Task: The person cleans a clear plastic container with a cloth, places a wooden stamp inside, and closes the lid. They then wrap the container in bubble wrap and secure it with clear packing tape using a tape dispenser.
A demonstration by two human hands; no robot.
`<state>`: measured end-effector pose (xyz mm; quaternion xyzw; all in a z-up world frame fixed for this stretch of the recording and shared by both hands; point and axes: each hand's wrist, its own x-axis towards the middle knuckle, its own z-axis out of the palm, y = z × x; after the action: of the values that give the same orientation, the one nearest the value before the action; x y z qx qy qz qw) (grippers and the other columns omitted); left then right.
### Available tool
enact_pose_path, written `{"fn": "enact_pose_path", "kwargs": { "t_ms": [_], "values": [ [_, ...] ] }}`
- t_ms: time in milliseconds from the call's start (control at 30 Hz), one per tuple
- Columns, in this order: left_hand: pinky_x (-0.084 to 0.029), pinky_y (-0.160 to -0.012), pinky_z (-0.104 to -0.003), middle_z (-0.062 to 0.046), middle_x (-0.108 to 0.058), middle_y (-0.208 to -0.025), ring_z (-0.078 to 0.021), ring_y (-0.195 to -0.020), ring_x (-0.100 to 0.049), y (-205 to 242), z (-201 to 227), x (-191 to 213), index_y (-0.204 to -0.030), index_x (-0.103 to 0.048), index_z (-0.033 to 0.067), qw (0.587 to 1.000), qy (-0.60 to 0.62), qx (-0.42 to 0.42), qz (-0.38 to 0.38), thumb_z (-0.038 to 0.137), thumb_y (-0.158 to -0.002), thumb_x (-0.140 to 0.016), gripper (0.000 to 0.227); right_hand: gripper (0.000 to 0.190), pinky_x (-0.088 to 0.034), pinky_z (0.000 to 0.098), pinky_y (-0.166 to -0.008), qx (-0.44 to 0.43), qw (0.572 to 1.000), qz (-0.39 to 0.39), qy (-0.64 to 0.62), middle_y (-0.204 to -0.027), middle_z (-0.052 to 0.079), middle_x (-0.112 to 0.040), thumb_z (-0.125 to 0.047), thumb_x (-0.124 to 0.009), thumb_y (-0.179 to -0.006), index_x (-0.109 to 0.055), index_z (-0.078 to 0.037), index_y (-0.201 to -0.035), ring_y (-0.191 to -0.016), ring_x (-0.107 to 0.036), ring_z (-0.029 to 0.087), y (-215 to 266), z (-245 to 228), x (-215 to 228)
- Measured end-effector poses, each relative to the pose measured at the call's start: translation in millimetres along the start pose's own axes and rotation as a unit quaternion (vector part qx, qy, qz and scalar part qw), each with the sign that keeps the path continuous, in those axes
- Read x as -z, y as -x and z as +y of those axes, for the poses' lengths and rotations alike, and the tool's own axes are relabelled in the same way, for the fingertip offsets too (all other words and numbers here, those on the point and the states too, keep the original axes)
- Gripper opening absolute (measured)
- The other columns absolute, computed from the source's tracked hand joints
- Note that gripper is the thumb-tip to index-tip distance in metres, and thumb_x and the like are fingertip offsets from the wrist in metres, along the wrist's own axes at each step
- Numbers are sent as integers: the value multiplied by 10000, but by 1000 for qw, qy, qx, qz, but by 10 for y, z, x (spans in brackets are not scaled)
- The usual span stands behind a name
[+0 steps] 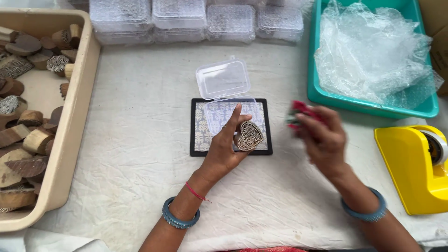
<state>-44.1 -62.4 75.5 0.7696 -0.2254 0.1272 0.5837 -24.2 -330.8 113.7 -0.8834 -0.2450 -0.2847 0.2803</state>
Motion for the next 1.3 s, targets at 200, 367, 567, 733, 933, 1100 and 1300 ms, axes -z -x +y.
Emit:
{"fn": "enact_pose_path", "kwargs": {
  "t_ms": [200, 367, 567, 733, 933, 1100, 1300],
  "values": [
    [-635, -909, -361, -104, -696, -1267, -271, -1072, -752, 104, -93, -96, -1678, -43, 188, 997, -63, 52, 8, 158, -826, -905, 1212, 357, -566, 417, -740, 191, 978, -72, -39, -1150, 135, -658, -37, -811, -755, -762, -26, -1109, -954, -642, 314, -321, -640, -418],
    [-642, -927, -360, -147, -682, -1329, -293, -1112, -743, 47, 23, -65, -1662, -25, 163, 996, -71, 21, 57, 176, -788, -904, 1239, 296, -572, 393, -714, 251, 962, -92, -49, -1098, 117, -666, -29, -803, -757, -751, -27, -1048, -929, -674, 274, -90, -628, -380],
    [-624, -960, -377, -171, -656, -1361, -319, -1157, -722, -23, 160, -357, -1679, -54, 130, 998, -52, -35, 23, 162, -819, -899, 1206, 274, -569, 402, -736, 142, 990, -22, -16, -1064, 127, -666, 17, -766, -778, -744, -28, -1048, -905, -679, 292, -73, -559, -62],
    [-615, -996, -368, -150, -645, -1397, -292, -1197, -709, -238, 164, -557, -1671, -145, 99, 999, -28, -26, 29, 180, -814, -908, 1150, 149, -582, 365, -705, 173, 984, -29, 7, -1024, 98, -705, -73, -809, -842, -737, -93, -970, -898, -705, 226, 49, -300, 51],
    [-531, -1192, -396, -170, -497, -1638, -298, -1452, -564, -488, 253, -802, -1619, -375, 90, 979, 202, 18, -12, 149, -864, -885, 913, 276, -568, 320, -989, -287, 845, 106, -439, -1224, 114, -702, -160, -513, -1088, -630, -25, -1298, -1098, -687, 166, 71, 12, 56],
    [-366, -1256, -431, -194, -312, -1698, -332, -1572, -341, -439, 124, -914, -1645, -232, 89, 992, 101, -29, -67, 124, -829, -823, 1008, 422, -417, 314, -1134, -216, 895, 18, -390, -1377, 57, -580, -296, -399, -1092, -623, -26, -1326, -1324, -539, 152, 6, -70, -2],
    [-215, -1298, -557, -106, -283, -1712, -362, -1603, -240, -457, 183, -804, -1637, -234, 105, 984, -80, -91, -130, 179, -796, -861, 1051, 183, -546, 348, -841, -358, 761, -52, -539, -1071, 97, -660, -140, -577, -1041, -622, 10, -1135, -974, -661, 183, 240, 740, -407]
  ]
}}
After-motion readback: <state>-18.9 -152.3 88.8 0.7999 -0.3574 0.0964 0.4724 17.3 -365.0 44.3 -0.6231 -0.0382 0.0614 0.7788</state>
